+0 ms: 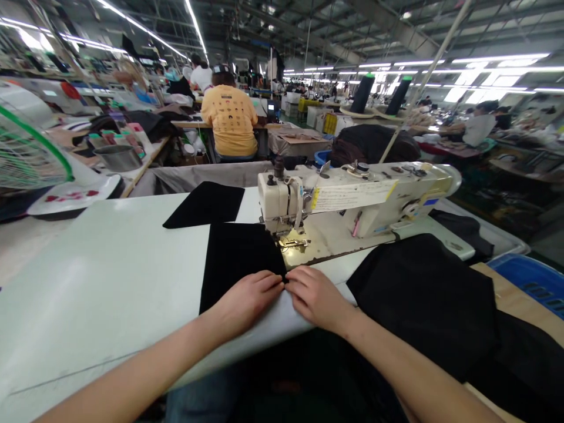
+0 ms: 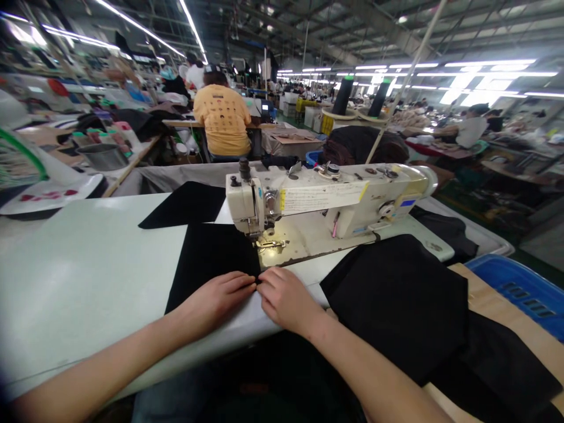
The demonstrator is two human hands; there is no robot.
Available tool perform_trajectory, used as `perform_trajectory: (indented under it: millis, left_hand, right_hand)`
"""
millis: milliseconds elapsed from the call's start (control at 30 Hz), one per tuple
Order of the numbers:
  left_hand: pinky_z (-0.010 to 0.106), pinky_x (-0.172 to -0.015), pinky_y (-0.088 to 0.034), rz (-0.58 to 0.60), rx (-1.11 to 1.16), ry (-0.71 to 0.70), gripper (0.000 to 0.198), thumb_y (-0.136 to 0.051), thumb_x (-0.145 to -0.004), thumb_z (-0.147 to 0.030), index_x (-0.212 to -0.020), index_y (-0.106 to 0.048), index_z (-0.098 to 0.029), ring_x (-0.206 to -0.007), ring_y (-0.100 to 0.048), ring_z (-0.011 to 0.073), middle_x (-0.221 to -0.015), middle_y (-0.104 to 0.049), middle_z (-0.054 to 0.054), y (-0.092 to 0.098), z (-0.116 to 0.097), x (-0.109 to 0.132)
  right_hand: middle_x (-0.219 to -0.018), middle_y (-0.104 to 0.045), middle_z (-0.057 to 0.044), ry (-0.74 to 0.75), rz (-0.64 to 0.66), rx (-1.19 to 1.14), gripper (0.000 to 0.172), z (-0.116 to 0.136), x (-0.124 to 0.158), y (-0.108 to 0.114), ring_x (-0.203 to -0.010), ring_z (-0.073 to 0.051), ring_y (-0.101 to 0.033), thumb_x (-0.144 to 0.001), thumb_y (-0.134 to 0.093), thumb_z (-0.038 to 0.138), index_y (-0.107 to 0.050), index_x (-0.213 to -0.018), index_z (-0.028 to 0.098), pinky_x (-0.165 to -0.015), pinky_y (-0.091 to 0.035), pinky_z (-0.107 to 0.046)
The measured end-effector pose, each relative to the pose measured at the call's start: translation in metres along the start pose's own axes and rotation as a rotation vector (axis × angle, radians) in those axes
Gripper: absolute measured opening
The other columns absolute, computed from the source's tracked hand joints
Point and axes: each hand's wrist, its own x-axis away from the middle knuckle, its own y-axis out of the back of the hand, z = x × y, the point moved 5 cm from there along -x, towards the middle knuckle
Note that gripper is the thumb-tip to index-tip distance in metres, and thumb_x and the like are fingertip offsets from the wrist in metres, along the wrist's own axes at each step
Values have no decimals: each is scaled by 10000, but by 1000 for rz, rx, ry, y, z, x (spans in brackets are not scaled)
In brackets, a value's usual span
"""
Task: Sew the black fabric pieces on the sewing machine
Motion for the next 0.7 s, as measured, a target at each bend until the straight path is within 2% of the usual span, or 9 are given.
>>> perform_trajectory:
  millis: [200, 433, 567, 700]
  left_hand:
    - [391, -906, -579, -16, -60, 18, 317, -418, -978, -160, -1118, -703, -148, -1054, -651, 245, -1143, -699, 137, 3, 34, -11]
    - [389, -974, -537, 12, -36, 99, 346, -398, -985, -198, -1129, -707, -136, -1086, -630, 243, -1172, -681, 142, 6, 76, -28]
    - [427, -1041, -495, -1, -43, 186, 358, -403, -997, -256, -1209, -674, -158, -1158, -604, 249, -1235, -661, 136, 1, 90, -28]
    - [571, -1127, -387, -30, -73, 320, 406, -394, -1011, -326, -1330, -589, -168, -1288, -535, 297, -1383, -584, 155, -10, 94, -20]
  right_hand:
    - [-947, -625, -81, -64, 3, 119, 170, -22, -30, -3, -958, -241, -551, -902, -582, 125, -726, -974, 181, -876, -481, -386]
    - [-924, -643, -92, -157, -37, 149, 188, -40, -55, -9, -962, -262, -568, -926, -556, 132, -730, -982, 176, -863, -474, -409]
    - [-1011, -680, -93, -198, -86, 102, 212, -25, -43, 4, -1005, -249, -606, -917, -585, 131, -693, -1095, 173, -904, -498, -395]
    - [-1099, -693, -91, -275, -185, 24, 250, -6, 0, 36, -1001, -227, -647, -945, -544, 172, -645, -1172, 189, -923, -525, -367]
